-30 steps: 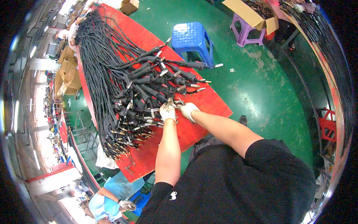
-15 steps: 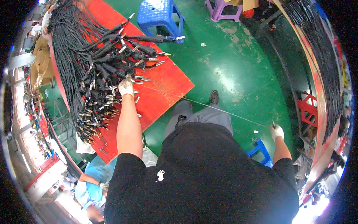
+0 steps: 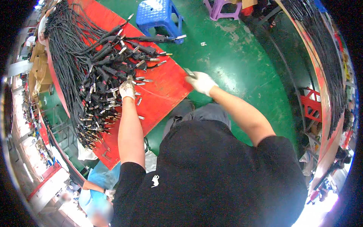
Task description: The recorder is inspecting and organizing a large bundle of black cables with metal connectors on a red workbench.
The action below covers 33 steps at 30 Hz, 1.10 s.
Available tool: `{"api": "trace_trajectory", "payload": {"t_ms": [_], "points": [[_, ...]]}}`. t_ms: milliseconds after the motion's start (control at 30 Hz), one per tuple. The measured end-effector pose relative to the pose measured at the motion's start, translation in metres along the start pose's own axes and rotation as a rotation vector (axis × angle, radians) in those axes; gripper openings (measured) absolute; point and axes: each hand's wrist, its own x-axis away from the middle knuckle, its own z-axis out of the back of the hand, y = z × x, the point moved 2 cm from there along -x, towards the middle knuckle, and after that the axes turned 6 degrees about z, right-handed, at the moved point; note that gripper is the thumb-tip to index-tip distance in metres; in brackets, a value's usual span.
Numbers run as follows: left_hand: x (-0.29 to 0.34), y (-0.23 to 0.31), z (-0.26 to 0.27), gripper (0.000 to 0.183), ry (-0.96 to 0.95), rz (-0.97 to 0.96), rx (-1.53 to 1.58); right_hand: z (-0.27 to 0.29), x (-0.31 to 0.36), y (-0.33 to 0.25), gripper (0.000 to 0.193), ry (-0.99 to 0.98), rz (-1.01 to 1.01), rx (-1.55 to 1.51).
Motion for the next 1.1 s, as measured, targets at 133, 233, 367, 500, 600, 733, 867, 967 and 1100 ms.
{"api": "trace_trajectory", "payload": {"t_ms": [133,233,367,500,600,733,867,967,1100], "points": [[-0.002,0.002,-0.002,0.049,-0.022,0.018,-0.009,-0.108,-0.076,-0.076,0.054,-0.168,0.09,-0.334],[-0.012,-0.014,0.002,0.041,-0.07,-0.006,0.142,-0.16,-0.1,-0.108,0.05,-0.394,-0.078,-0.592],[-0.005,-0.009,-0.004,0.04,-0.102,-0.034,0.235,-0.191,-0.113,-0.102,0.05,-0.173,-0.172,-0.475],[-0.005,-0.008,-0.003,0.041,-0.068,-0.049,0.223,-0.175,-0.102,-0.102,0.053,-0.166,-0.053,-0.27],[-0.025,-0.021,0.002,0.042,-0.085,-0.012,0.22,-0.134,-0.074,-0.07,0.061,-0.281,-0.104,-0.05],[-0.02,-0.015,-0.003,0.052,0.042,-0.067,-0.102,-0.005,0.036,0.014,0.05,-0.33,0.157,0.239],[-0.033,-0.02,0.005,0.056,0.109,-0.045,-0.191,0.126,0.168,0.248,0.048,-0.047,-0.531,0.484],[-0.033,-0.031,-0.002,0.047,0.115,-0.091,-0.1,0.201,0.275,0.328,0.051,0.248,-0.703,0.29],[-0.005,-0.053,-0.017,0.032,0.157,-0.312,0.124,0.216,0.278,0.323,0.052,0.437,-0.595,0.119]]}}
